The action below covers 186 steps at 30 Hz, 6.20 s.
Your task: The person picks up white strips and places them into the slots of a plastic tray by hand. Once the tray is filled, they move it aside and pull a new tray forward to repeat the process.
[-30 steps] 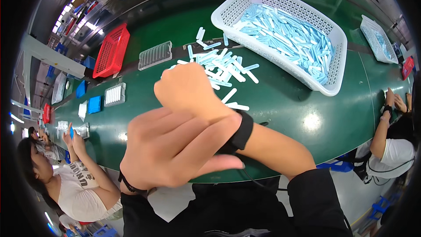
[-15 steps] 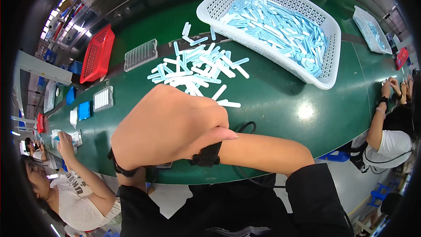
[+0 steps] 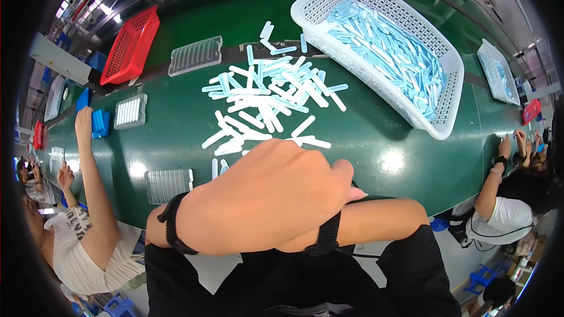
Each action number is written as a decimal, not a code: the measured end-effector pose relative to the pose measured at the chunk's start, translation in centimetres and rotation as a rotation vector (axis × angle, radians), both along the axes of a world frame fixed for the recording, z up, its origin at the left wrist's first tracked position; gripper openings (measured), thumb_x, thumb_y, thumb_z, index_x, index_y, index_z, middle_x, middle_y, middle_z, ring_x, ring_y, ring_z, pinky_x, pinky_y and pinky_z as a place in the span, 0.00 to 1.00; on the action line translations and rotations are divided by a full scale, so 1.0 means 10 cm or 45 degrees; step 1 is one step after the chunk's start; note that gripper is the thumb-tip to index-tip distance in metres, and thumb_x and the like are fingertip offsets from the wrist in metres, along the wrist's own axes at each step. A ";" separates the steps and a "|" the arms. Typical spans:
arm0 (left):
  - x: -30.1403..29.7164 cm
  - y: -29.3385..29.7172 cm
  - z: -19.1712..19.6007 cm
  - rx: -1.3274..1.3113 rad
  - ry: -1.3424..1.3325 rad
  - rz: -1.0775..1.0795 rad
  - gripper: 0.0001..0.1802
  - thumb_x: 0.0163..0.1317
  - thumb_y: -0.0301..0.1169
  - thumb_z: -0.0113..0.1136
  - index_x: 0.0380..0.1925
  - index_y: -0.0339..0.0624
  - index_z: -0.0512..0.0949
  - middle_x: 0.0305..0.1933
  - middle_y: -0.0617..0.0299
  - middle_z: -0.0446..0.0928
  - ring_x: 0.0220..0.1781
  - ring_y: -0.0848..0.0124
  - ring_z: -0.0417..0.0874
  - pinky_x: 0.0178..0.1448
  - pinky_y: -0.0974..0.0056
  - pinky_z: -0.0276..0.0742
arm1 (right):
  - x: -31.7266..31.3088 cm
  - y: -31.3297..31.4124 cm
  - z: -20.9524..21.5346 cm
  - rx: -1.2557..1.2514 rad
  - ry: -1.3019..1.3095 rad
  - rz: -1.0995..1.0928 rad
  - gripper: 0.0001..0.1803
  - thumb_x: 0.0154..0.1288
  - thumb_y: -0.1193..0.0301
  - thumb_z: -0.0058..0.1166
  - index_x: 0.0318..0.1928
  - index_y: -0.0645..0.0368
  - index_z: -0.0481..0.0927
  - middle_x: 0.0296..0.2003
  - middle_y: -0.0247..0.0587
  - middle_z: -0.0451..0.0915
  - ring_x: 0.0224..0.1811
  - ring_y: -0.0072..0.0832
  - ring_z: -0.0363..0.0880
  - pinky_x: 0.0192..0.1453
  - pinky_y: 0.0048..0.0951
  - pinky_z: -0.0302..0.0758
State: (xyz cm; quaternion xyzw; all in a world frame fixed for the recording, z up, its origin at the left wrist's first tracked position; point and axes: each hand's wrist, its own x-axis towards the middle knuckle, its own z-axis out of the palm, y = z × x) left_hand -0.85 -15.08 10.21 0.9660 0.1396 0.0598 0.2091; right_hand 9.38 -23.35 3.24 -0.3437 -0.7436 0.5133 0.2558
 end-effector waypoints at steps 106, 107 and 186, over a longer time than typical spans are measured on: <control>-1.18 -0.31 -0.87 -0.153 -0.228 1.353 0.16 0.59 0.35 0.79 0.42 0.43 0.83 0.15 0.64 0.60 0.15 0.68 0.61 0.23 0.61 0.59 | 1.22 0.61 -0.30 0.405 -0.531 -0.515 0.11 0.64 0.75 0.68 0.45 0.59 0.81 0.37 0.41 0.81 0.33 0.40 0.81 0.38 0.37 0.76; -1.24 -0.29 -0.85 -0.186 -0.144 1.306 0.16 0.58 0.35 0.79 0.41 0.43 0.83 0.15 0.64 0.58 0.16 0.68 0.60 0.24 0.61 0.58 | 1.23 0.61 -0.27 0.247 -0.410 -0.532 0.12 0.65 0.77 0.67 0.48 0.59 0.82 0.38 0.41 0.82 0.33 0.36 0.81 0.37 0.34 0.76; -0.60 -0.23 -1.11 -0.123 -0.408 0.455 0.09 0.57 0.30 0.79 0.38 0.47 0.90 0.27 0.68 0.73 0.19 0.73 0.72 0.21 0.66 0.65 | 0.81 0.04 -0.22 0.526 -0.498 -0.441 0.07 0.60 0.70 0.73 0.39 0.52 0.90 0.35 0.27 0.82 0.32 0.27 0.80 0.31 0.33 0.78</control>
